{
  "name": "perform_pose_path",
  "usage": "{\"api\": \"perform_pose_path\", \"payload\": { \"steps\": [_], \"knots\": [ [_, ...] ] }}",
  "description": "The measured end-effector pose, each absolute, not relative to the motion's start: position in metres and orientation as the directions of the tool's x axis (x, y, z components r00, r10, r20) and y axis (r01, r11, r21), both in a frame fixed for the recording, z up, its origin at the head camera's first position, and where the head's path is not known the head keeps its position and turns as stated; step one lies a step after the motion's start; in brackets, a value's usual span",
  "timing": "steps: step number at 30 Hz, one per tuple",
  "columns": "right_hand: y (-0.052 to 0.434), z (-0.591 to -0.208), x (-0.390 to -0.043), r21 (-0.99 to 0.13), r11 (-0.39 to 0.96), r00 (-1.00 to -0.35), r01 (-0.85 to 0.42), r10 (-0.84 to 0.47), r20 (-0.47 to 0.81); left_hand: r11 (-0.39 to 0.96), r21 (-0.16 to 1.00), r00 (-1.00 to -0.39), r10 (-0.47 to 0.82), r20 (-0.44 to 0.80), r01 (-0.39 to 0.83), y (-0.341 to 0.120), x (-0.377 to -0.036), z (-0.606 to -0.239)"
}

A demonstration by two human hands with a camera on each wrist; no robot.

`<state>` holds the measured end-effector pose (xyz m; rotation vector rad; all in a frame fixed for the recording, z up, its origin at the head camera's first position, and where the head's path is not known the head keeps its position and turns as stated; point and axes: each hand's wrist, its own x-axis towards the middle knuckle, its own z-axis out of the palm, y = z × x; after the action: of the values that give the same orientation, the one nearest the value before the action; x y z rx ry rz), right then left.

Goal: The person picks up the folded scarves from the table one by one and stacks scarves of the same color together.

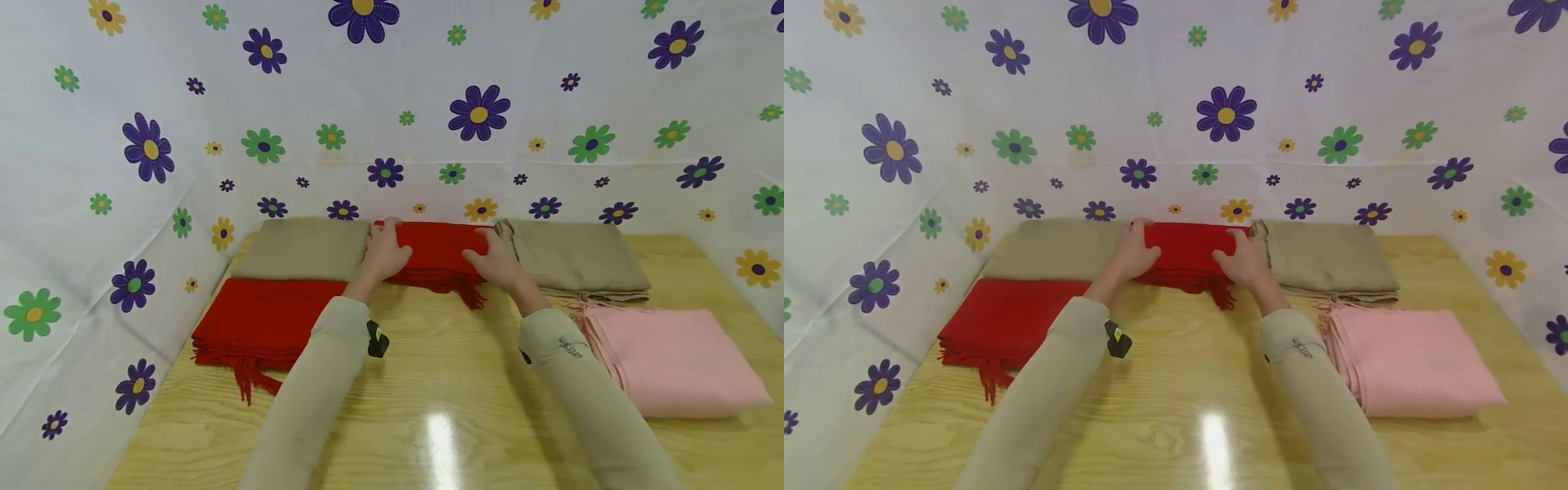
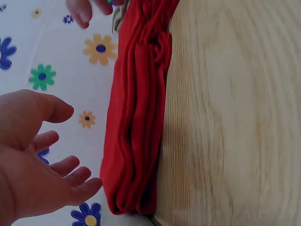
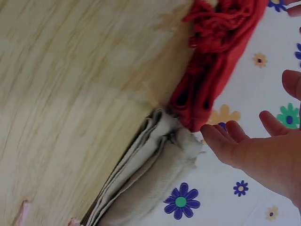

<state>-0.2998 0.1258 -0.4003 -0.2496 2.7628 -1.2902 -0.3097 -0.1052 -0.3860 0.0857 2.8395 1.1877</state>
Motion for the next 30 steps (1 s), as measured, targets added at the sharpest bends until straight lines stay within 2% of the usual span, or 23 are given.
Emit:
{"api": "perform_pose_path", "payload": {
  "steps": [6,11,16,24,30],
  "knots": [
    [0.125,-0.419,-0.307,-0.696,0.716,-0.989,-0.060,-0.136,-0.055,0.721,0.687,-0.990,0.004,-0.139,-0.094,-0.115,-0.314,-0.393],
    [0.123,-0.427,-0.308,-0.655,0.756,-0.993,0.019,-0.064,-0.103,0.819,0.563,-0.984,-0.011,-0.180,-0.112,-0.115,-0.314,-0.399],
    [0.125,-0.427,-0.311,-0.675,0.737,-0.995,0.022,-0.051,-0.088,0.879,0.453,-0.979,-0.065,-0.193,-0.147,-0.116,-0.316,-0.403],
    [0.131,-0.424,-0.314,-0.781,0.622,-0.981,0.053,-0.112,-0.155,0.756,0.631,-0.973,-0.033,-0.229,-0.174,-0.126,-0.323,-0.410],
    [0.135,-0.429,-0.320,-0.862,0.498,-0.972,0.093,-0.142,-0.187,0.691,0.706,-0.976,0.006,-0.220,-0.155,-0.124,-0.327,-0.415]
  ]
}}
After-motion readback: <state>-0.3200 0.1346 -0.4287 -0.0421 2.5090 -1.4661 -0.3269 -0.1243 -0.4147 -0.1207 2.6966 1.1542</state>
